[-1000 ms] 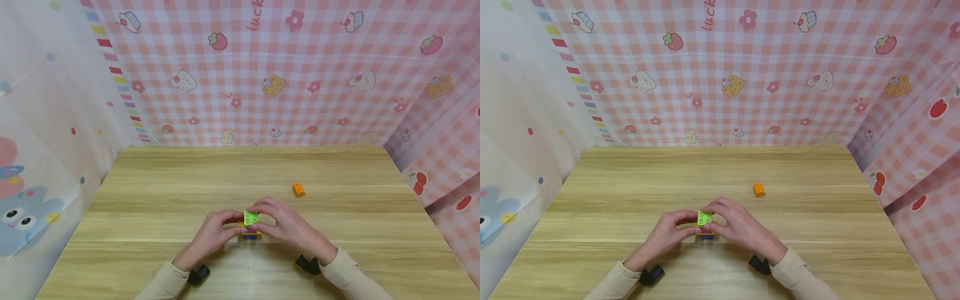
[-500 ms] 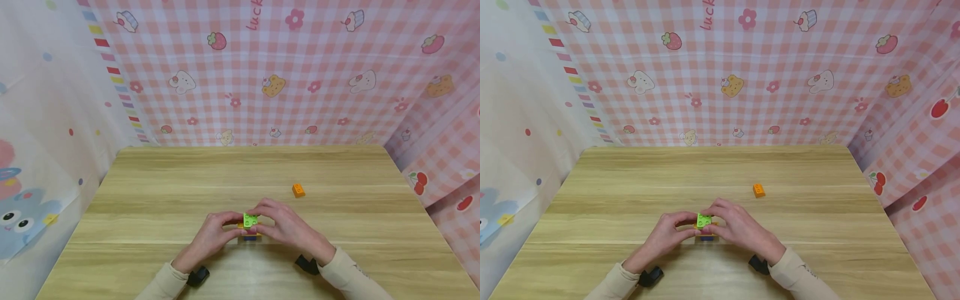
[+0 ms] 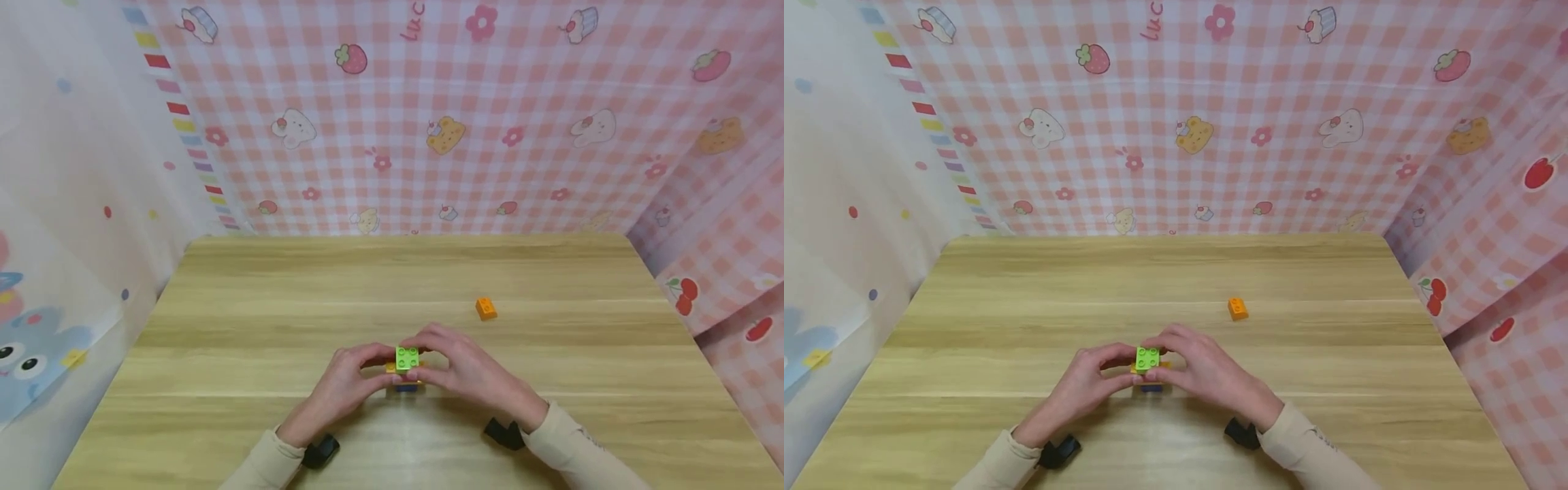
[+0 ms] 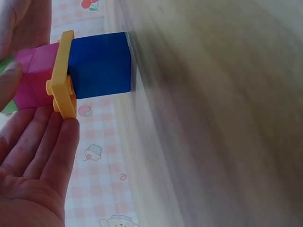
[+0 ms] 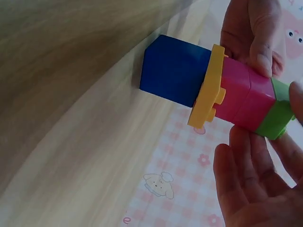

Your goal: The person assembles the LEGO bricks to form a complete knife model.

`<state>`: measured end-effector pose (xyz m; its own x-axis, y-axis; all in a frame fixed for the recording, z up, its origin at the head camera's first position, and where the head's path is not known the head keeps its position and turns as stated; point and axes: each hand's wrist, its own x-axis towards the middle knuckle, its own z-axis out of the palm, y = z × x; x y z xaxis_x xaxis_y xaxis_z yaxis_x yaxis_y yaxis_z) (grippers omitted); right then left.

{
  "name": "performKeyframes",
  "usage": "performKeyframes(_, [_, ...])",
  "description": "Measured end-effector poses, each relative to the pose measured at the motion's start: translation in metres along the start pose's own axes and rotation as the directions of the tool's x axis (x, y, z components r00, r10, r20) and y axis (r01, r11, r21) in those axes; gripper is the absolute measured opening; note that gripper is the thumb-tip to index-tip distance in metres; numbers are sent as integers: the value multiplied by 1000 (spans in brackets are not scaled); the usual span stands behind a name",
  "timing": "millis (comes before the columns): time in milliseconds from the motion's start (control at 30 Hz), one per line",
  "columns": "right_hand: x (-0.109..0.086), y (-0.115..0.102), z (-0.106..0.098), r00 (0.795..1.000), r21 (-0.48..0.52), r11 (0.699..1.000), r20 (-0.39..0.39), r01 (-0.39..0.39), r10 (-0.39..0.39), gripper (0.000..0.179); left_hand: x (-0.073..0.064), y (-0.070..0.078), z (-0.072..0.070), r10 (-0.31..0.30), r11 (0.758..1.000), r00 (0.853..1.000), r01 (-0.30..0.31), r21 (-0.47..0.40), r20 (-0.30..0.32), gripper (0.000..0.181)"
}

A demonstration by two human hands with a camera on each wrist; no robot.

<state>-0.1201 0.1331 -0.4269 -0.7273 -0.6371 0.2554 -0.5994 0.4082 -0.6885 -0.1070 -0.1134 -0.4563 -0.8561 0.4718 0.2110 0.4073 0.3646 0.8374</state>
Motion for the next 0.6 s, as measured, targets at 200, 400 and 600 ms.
performKeyframes(200, [-6,2,-11,993,50,993,63,-107,104,52,-1,2,-2,2,999,1000,-2,34,10,30])
performKeyframes(400, [-16,18,-31,990,30,990,-11,-140,140,42,0,4,-1,-30,999,1000,29,44,8,30])
performKeyframes(600, [-26,41,-54,983,-28,993,-144,-118,113,35,0,3,0,-56,997,998,55,44,6,30])
